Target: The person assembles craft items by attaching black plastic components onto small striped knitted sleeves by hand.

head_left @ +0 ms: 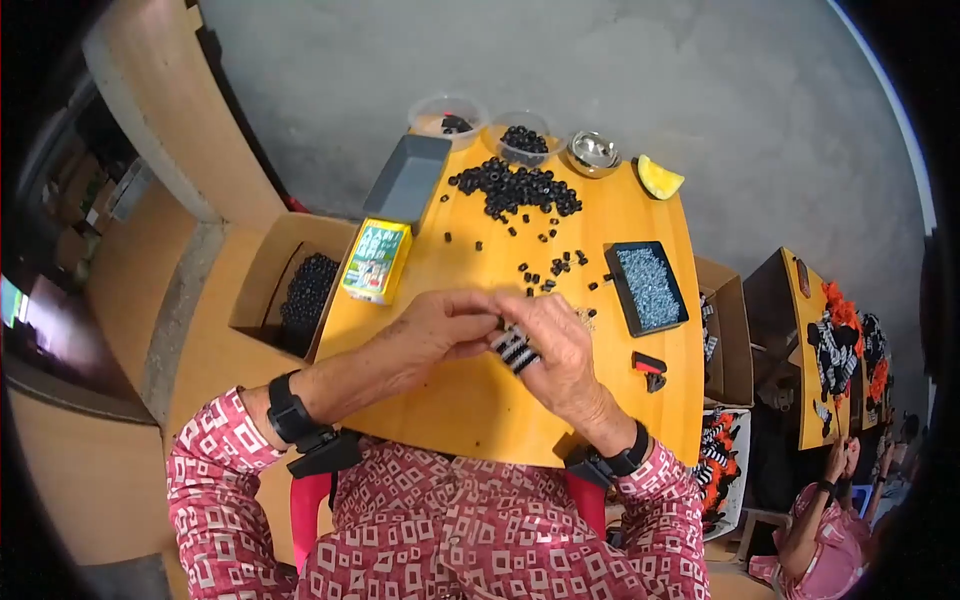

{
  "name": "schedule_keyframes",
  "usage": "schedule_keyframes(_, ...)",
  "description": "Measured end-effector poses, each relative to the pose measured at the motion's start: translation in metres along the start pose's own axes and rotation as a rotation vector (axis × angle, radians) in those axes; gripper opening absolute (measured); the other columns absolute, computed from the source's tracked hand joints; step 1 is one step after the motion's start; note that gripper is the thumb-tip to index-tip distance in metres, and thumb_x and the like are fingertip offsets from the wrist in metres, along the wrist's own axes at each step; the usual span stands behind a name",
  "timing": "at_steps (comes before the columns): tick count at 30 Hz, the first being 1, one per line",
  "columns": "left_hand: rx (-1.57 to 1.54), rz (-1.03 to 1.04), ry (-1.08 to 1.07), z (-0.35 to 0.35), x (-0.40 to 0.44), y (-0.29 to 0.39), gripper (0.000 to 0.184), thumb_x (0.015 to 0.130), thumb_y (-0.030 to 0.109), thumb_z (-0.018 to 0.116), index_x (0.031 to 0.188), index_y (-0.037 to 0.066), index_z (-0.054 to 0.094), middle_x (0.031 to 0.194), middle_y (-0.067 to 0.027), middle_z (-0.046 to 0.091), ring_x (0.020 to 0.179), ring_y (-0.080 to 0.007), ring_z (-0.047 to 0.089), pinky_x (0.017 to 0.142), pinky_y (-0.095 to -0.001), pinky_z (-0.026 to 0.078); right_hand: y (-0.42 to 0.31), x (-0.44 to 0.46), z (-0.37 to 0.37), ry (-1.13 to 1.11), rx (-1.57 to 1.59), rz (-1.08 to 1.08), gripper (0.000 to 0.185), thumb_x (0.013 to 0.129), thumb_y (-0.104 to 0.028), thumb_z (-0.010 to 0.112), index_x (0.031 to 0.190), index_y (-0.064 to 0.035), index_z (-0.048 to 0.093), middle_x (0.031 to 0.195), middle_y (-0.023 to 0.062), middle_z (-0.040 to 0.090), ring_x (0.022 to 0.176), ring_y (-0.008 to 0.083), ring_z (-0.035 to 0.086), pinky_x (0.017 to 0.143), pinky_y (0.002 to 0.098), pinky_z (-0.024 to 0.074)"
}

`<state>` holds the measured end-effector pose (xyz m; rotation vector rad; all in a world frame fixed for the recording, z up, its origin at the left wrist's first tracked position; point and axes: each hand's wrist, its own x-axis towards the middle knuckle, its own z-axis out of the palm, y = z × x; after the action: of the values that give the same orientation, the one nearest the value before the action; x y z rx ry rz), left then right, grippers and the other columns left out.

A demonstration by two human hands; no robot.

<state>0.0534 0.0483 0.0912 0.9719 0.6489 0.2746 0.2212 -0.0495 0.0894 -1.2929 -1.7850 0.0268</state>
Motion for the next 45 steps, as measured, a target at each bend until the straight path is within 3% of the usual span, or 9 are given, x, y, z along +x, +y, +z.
schedule_keyframes(10, 0.115, -0.021, 0.119, -0.007, 0.081, 0.083, 0.019, 0.097, 0.007, 0.060, 0.115, 0.002, 0.062, 0.106, -0.0062, 0.065, 0.097, -0.0158, 0.068, 0.088, -0.0259, 0.056, 0.034, -0.043, -0.028, -0.093, 0.110, 0.200, 0.036, 0.072, 0.008, 0.068, 0.108, 0.0023, 0.067, 0.095, 0.0148, 0.065, 0.082, 0.0301, 0.063, 0.072, 0.0363, 0.0514)
schedule_keyframes(18, 0.149, 0.266, 0.187, -0.030, 0.230, 0.126, 0.014, 0.095, 0.008, 0.059, 0.107, 0.000, 0.060, 0.102, -0.0066, 0.062, 0.092, -0.0196, 0.069, 0.084, -0.0283, 0.059, 0.048, -0.048, -0.028, -0.141, 0.235, 0.362, 0.040, 0.069, 0.009, 0.063, 0.108, 0.0014, 0.067, 0.097, 0.0153, 0.067, 0.084, 0.0311, 0.064, 0.075, 0.0367, 0.0532)
schedule_keyframes(19, 0.184, 0.294, 0.181, -0.031, 0.241, 0.131, 0.039, 0.097, 0.017, 0.060, 0.128, -0.004, 0.051, 0.120, -0.0150, 0.058, 0.107, -0.0250, 0.065, 0.095, -0.0331, 0.054, 0.049, -0.048, -0.028, -0.141, 0.236, 0.364, 0.040, 0.069, 0.009, 0.063, 0.108, 0.0014, 0.067, 0.097, 0.0153, 0.067, 0.084, 0.0311, 0.064, 0.075, 0.0367, 0.0532)
schedule_keyframes(20, 0.182, 0.292, 0.182, -0.033, 0.249, 0.131, 0.039, 0.097, 0.017, 0.060, 0.128, -0.004, 0.051, 0.120, -0.0150, 0.058, 0.107, -0.0250, 0.065, 0.095, -0.0331, 0.054, 0.050, -0.049, -0.028, -0.151, 0.223, 0.361, 0.040, 0.069, 0.008, 0.064, 0.108, 0.0010, 0.067, 0.097, 0.0154, 0.067, 0.085, 0.0316, 0.065, 0.075, 0.0371, 0.0533)
schedule_keyframes(23, 0.287, 0.302, 0.258, -0.027, 0.239, 0.136, 0.090, 0.097, 0.040, 0.060, 0.154, -0.005, 0.008, 0.154, -0.0262, 0.025, 0.135, -0.0325, 0.043, 0.113, -0.0407, 0.037, 0.051, -0.049, -0.027, -0.185, 0.228, 0.382, 0.039, 0.069, 0.007, 0.064, 0.108, 0.0007, 0.067, 0.097, 0.0155, 0.067, 0.086, 0.0322, 0.065, 0.076, 0.0378, 0.0534)
schedule_keyframes(27, 0.211, 0.313, 0.306, -0.037, 0.223, 0.122, 0.080, 0.096, 0.037, 0.061, 0.152, -0.004, 0.021, 0.146, -0.0225, 0.037, 0.128, -0.0283, 0.048, 0.107, -0.0372, 0.042, 0.052, -0.051, -0.026, -0.234, 0.240, 0.376, 0.039, 0.069, 0.004, 0.065, 0.109, 0.0010, 0.067, 0.096, 0.0158, 0.067, 0.086, 0.0329, 0.065, 0.076, 0.0386, 0.0533)
schedule_keyframes(33, 0.446, 0.196, 0.123, -0.032, 0.170, 0.097, 0.037, 0.091, 0.024, 0.067, 0.120, 0.002, 0.065, 0.097, -0.0019, 0.065, 0.088, -0.0119, 0.060, 0.081, -0.0285, 0.050, 0.051, -0.053, -0.020, -0.250, 0.235, 0.371, 0.038, 0.070, 0.004, 0.063, 0.107, 0.0015, 0.067, 0.094, 0.0154, 0.067, 0.085, 0.0335, 0.065, 0.075, 0.0390, 0.0531)
schedule_keyframes(40, 0.713, 0.077, -0.189, -0.026, 0.107, 0.046, 0.037, 0.093, 0.024, 0.063, 0.121, -0.002, 0.063, 0.112, -0.0100, 0.069, 0.105, -0.0149, 0.063, 0.093, -0.0294, 0.049, 0.053, -0.053, -0.019, -0.287, 0.211, 0.383, 0.036, 0.069, 0.005, 0.060, 0.105, 0.0022, 0.067, 0.090, 0.0155, 0.067, 0.084, 0.0341, 0.064, 0.074, 0.0385, 0.0523)
schedule_keyframes(45, 0.708, 0.103, -0.128, -0.036, 0.114, 0.011, 0.035, 0.093, 0.022, 0.063, 0.117, -0.003, 0.064, 0.108, -0.0132, 0.070, 0.102, -0.0181, 0.065, 0.091, -0.0315, 0.051, 0.061, -0.054, -0.018, -0.285, 0.160, 0.350, 0.041, 0.068, 0.007, 0.056, 0.107, 0.0017, 0.067, 0.093, 0.0161, 0.067, 0.085, 0.0357, 0.065, 0.077, 0.0406, 0.0532)
